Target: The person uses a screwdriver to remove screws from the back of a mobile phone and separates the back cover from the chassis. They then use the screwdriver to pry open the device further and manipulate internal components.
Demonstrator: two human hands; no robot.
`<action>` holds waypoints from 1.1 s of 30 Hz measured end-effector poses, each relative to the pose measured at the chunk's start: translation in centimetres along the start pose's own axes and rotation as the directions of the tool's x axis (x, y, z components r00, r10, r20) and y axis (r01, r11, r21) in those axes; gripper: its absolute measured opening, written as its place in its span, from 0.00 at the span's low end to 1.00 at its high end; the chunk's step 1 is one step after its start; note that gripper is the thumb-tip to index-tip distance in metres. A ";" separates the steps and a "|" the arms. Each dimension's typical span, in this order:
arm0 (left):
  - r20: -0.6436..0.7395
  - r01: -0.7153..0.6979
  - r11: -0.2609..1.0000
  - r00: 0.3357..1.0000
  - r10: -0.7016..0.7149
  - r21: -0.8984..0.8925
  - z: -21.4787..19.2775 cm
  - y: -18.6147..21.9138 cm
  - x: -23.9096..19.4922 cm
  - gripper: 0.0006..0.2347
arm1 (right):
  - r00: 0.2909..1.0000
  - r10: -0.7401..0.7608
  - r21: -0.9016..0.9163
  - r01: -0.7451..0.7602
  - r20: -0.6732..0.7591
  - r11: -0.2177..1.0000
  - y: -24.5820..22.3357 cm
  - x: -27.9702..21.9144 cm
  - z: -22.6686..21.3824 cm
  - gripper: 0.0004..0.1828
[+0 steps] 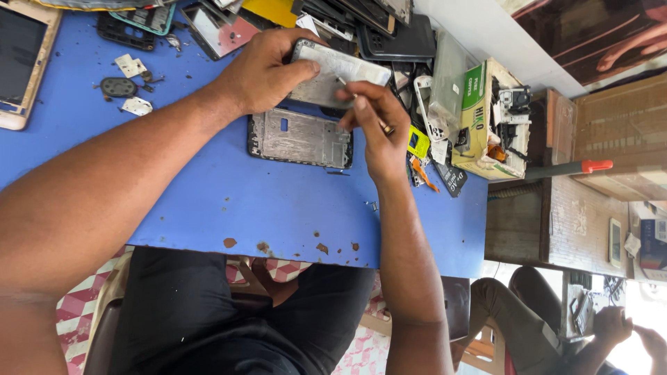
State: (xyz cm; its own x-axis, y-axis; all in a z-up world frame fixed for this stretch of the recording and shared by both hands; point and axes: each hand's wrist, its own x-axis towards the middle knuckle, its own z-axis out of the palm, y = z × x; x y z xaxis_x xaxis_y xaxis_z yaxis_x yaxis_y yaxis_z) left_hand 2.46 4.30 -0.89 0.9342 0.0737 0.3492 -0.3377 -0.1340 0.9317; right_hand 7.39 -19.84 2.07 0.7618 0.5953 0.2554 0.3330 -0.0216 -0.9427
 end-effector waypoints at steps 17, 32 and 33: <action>0.251 -0.039 0.996 0.968 0.019 0.075 0.4 0.4 0.3 0.21 | 0.949 -0.254 -0.407 0.160 -0.188 0.899 0.6 1.1 0.0 0.12; 0.219 -0.046 0.979 0.976 0.001 0.198 0.7 0.2 -0.1 0.19 | 0.958 -0.258 -0.439 0.181 -0.123 0.880 1.3 1.2 -0.5 0.13; 0.215 -0.027 0.980 0.976 -0.017 0.197 0.7 0.1 -0.3 0.19 | 0.959 -0.225 -0.405 0.139 -0.174 0.904 1.6 1.1 -0.6 0.13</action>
State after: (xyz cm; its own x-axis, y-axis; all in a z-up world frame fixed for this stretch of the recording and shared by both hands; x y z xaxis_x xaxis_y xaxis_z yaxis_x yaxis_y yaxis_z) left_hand 2.17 3.56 -0.94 0.9426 -0.1382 0.3040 -0.3331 -0.3279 0.8840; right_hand 9.11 -19.68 0.95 0.7521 0.4355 0.4947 0.6316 -0.2619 -0.7297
